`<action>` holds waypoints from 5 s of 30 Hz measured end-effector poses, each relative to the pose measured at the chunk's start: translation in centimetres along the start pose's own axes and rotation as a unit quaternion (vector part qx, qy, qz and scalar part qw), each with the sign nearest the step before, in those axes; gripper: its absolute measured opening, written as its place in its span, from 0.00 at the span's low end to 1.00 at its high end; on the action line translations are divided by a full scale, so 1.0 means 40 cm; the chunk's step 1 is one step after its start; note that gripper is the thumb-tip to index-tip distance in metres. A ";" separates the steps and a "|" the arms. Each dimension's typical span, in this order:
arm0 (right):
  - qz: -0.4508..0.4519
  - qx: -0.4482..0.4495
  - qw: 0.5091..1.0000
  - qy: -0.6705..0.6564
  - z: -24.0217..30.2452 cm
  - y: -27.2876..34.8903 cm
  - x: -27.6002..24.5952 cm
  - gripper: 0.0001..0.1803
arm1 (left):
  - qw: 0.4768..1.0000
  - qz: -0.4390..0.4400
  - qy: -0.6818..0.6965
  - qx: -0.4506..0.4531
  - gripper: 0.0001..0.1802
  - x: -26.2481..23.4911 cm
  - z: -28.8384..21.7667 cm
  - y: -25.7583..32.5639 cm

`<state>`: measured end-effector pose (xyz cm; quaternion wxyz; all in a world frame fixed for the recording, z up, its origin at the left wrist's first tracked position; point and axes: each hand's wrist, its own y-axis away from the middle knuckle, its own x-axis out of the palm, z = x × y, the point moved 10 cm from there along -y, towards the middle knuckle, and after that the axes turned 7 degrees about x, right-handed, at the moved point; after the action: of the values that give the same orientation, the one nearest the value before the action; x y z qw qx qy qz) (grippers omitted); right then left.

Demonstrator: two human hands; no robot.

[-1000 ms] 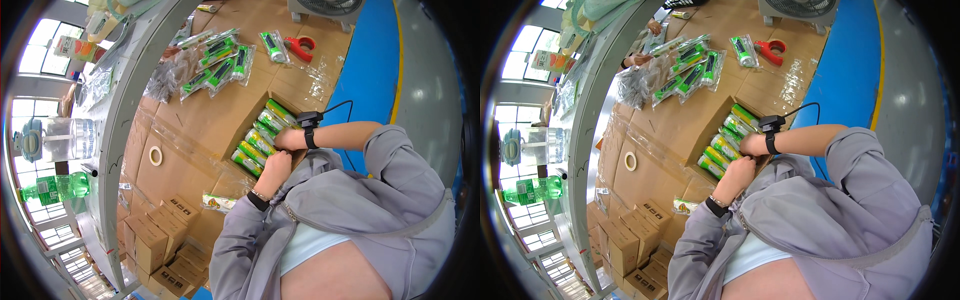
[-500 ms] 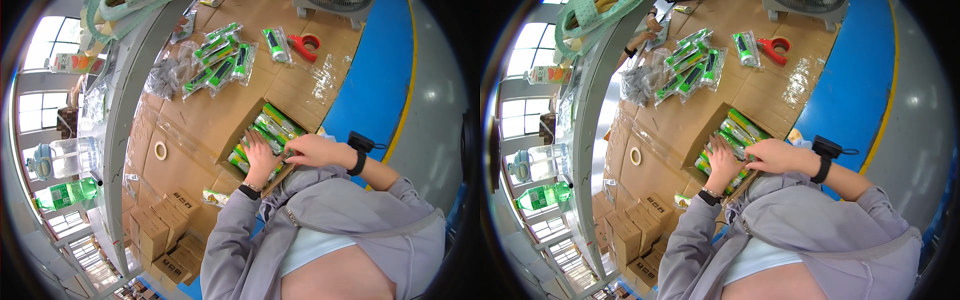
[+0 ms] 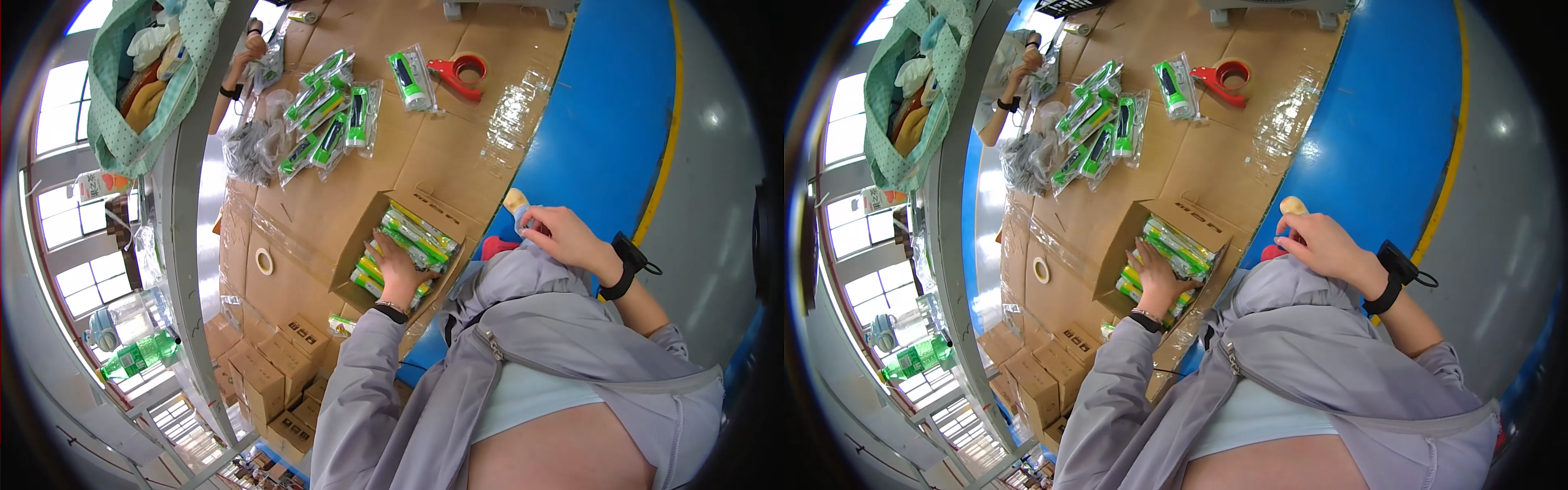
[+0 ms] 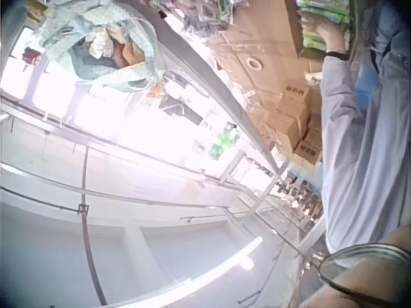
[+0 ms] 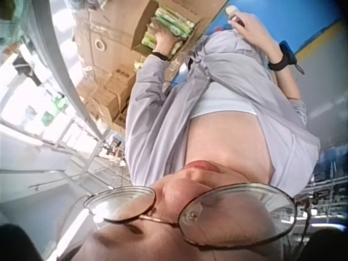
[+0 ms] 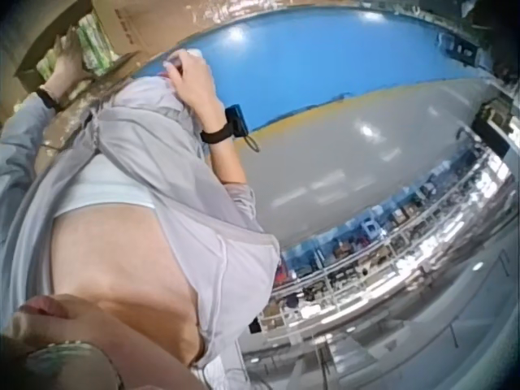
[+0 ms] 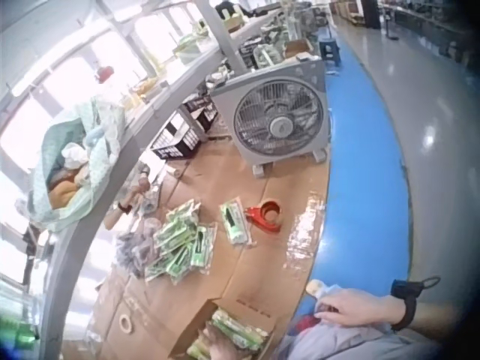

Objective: Packing several flashlight units into a cardboard box and sealing it with tape.

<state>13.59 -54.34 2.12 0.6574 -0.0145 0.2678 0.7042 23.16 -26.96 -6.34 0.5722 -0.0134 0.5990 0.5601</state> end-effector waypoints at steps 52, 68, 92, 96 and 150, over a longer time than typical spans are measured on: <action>0.031 0.002 0.994 0.101 0.236 -0.157 0.344 0.09 | 0.350 -0.157 0.779 -0.497 0.30 0.988 0.440 0.508; -0.014 0.018 0.996 0.092 0.287 -0.064 0.406 0.06 | 0.252 -0.285 0.826 -0.416 0.25 0.916 0.407 0.374; 0.274 0.215 0.834 -0.428 0.254 -0.051 0.537 0.26 | 0.469 -0.121 0.873 0.057 0.15 -0.073 0.134 0.281; 0.233 0.175 0.867 -0.405 0.216 -0.115 0.450 0.24 | 0.525 -0.159 0.833 0.075 0.17 -0.104 0.171 0.262; -0.213 0.079 0.953 -0.200 -0.026 -0.059 0.163 0.05 | 0.851 -0.408 0.330 0.026 0.15 -0.109 0.034 0.036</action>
<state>14.56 -48.79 -2.02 0.8314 0.1221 0.1764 0.5127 24.64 -28.23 -1.96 0.5178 -0.4256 0.7077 0.2232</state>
